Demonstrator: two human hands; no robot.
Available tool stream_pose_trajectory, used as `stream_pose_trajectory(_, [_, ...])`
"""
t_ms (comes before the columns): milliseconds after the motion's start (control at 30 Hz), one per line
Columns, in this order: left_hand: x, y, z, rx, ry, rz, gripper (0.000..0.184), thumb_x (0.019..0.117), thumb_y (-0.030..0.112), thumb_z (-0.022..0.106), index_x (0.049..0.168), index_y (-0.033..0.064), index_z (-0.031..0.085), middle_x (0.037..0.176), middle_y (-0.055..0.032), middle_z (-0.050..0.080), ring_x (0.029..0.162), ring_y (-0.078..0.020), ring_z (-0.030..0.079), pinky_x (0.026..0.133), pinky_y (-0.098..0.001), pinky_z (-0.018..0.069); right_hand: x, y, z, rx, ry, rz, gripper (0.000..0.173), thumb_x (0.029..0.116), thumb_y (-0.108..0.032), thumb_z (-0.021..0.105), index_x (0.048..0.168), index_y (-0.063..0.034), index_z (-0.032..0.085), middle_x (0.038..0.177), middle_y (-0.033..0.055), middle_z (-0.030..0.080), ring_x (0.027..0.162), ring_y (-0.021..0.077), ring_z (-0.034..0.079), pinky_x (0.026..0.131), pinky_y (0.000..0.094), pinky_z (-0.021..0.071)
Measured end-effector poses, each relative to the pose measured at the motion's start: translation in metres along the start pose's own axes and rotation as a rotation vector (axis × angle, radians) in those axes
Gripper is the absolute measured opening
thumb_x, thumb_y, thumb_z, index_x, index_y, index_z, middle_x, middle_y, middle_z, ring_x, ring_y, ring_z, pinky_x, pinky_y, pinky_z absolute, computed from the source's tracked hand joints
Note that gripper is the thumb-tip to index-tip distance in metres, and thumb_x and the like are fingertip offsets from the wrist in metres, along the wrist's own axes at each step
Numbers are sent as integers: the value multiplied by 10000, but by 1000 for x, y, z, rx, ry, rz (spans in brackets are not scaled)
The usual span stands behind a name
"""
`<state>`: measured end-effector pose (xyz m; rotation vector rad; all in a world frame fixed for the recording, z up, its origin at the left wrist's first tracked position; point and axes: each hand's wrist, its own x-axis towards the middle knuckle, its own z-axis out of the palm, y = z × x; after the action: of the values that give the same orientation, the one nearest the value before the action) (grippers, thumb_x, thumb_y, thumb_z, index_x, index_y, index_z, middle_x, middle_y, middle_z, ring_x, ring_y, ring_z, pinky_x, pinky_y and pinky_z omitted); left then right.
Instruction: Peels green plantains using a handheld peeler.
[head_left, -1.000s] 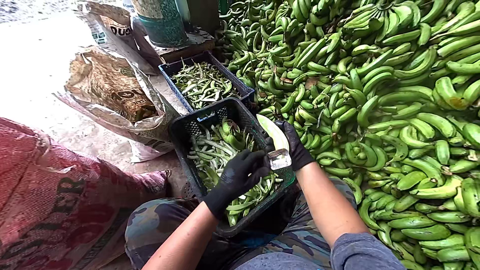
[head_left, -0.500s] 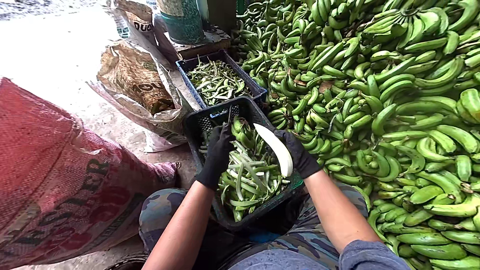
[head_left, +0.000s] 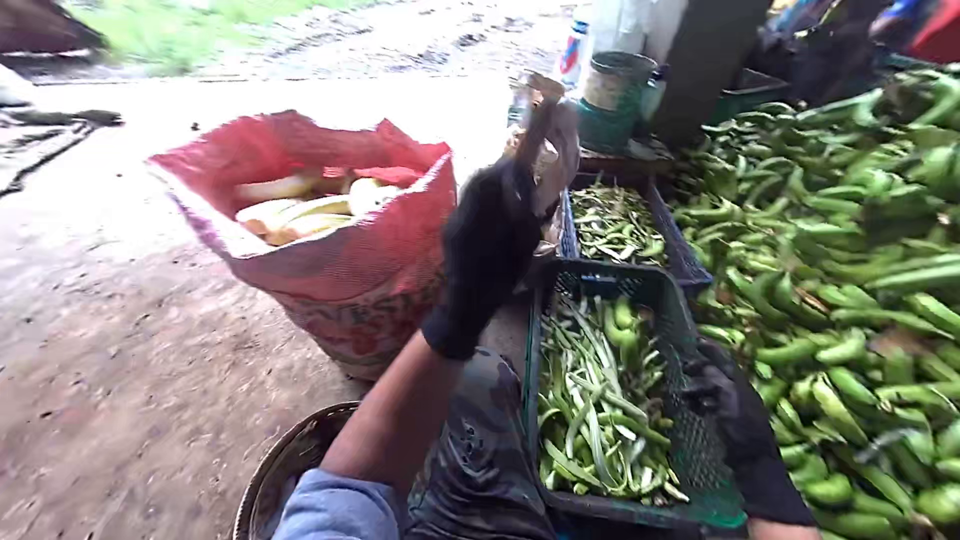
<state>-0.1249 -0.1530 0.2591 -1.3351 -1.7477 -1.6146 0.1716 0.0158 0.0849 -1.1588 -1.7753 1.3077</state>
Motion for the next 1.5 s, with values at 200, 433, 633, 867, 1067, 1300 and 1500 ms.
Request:
stream_pose_trajectory(200, [81,-42,-50,607,326,143,376,989,158,603,1331,5,635,1245,-208,651,1168,-314,629,995,-390,515,2,12,-1,-55,-25,-18,508,1034,-235,350,1520,-113,432,1050,88,653,687,139,627,569,319,538])
stream_pose_trajectory(433, [-17,-29,60,35,-252,-20,386,993,178,640,1374,119,629,1262,-138,644,1065,-261,668,866,-460,590,40,1,-74,-218,-96,55,513,1057,-377,369,1508,-143,436,1174,111,681,865,224,689,665,425,581])
stream_pose_trajectory(633, [-94,-67,126,-280,-747,-193,488,1035,298,590,1507,218,490,1357,-69,635,1105,-164,670,905,-434,592,47,25,-147,-355,173,226,377,1095,-272,443,1421,-113,546,1318,177,628,1127,302,641,946,528,526])
stream_pose_trajectory(867, [-112,-91,176,-354,-702,-622,298,1025,243,544,1197,1,562,886,42,608,692,-13,576,658,-219,525,53,195,-161,13,271,532,360,1048,-135,472,1380,-26,559,1266,224,625,1077,312,640,941,492,524])
stream_pose_trajectory(1067, [-122,-127,196,-544,-880,-458,456,1015,236,608,1336,-72,507,1215,-48,679,1092,-168,670,957,-369,566,69,294,-105,-735,-171,694,440,868,-165,701,1299,-249,691,1492,121,524,1291,427,536,939,712,473])
stream_pose_trajectory(1300, [-126,-124,204,-617,-1060,-466,540,1006,325,633,1437,47,462,1335,-46,635,1067,-176,672,855,-360,584,106,360,-84,-1005,-149,647,850,895,58,617,1583,-358,341,1662,144,274,1266,543,510,859,718,489])
stream_pose_trajectory(1500, [-124,-102,209,-636,-1161,-508,509,1021,241,599,1475,69,446,1395,-49,603,1139,-196,655,922,-379,568,115,383,-86,-940,-100,633,711,921,-94,640,1568,-201,365,1490,189,485,1285,457,532,911,672,503])
